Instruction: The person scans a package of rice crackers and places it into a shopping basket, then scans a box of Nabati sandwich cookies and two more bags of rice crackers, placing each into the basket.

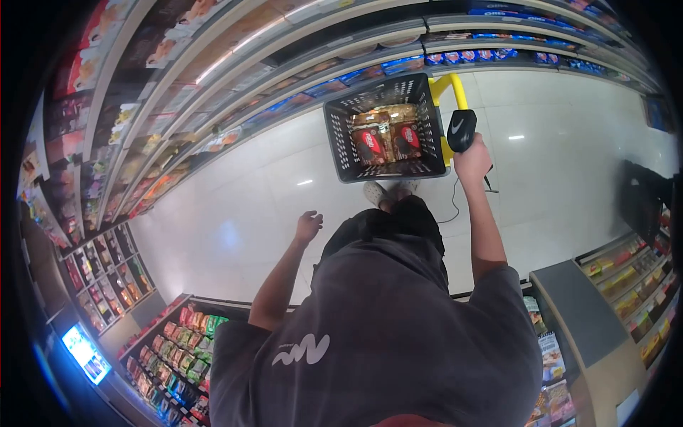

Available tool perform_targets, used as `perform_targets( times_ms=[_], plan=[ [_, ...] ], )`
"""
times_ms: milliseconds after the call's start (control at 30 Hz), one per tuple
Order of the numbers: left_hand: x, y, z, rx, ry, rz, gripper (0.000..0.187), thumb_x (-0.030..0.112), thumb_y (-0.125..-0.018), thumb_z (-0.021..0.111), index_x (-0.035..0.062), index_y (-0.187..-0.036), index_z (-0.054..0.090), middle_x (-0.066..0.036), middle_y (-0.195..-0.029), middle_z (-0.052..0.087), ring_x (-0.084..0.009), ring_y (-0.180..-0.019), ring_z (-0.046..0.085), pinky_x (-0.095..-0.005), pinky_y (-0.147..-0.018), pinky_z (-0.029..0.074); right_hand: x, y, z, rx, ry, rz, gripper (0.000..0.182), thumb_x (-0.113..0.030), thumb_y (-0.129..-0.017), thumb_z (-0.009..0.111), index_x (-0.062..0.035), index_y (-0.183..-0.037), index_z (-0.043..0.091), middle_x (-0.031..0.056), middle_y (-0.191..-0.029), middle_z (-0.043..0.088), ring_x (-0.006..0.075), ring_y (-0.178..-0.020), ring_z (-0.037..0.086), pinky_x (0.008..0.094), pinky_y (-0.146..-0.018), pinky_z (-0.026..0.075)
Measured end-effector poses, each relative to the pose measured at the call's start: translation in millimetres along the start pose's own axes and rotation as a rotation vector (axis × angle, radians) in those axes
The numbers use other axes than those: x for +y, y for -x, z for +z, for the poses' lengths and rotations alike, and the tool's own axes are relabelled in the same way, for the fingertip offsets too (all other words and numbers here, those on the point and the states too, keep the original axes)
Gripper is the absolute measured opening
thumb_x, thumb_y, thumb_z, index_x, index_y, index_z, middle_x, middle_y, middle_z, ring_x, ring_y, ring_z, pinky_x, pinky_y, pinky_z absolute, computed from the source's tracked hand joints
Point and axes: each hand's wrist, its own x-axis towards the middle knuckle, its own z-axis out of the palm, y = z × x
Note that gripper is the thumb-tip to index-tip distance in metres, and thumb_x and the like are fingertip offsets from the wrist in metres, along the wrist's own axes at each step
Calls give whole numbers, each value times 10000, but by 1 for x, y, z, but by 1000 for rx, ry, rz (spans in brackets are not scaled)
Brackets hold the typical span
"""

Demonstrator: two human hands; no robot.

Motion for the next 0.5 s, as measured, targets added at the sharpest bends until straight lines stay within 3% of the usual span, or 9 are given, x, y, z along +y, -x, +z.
perform_targets(
  times_ms=[267, 500],
  plan=[
    [9, 10, 5, 54, -65, 61, 546, 241, -863, 617, -118, -1262, 516, -197, -897, 696, -232, -758, 688, -336, -702, 540, 2, 1, -2, 7, -25, -32, 330, -28, -691, 649, -45, -1014, 582, 189, -838, 680, 393, -815, 659, 476, -700, 516],
    [7, -2, -6, -18, -105, 65, 537, 220, -903, 597, -94, -1320, 468, -171, -964, 684, -198, -792, 664, -320, -703, 535, -1, 4, -1, 13, 10, -11, 304, -43, -694, 656, -51, -987, 575, 174, -836, 675, 384, -817, 656, 476, -694, 512]
  ],
)
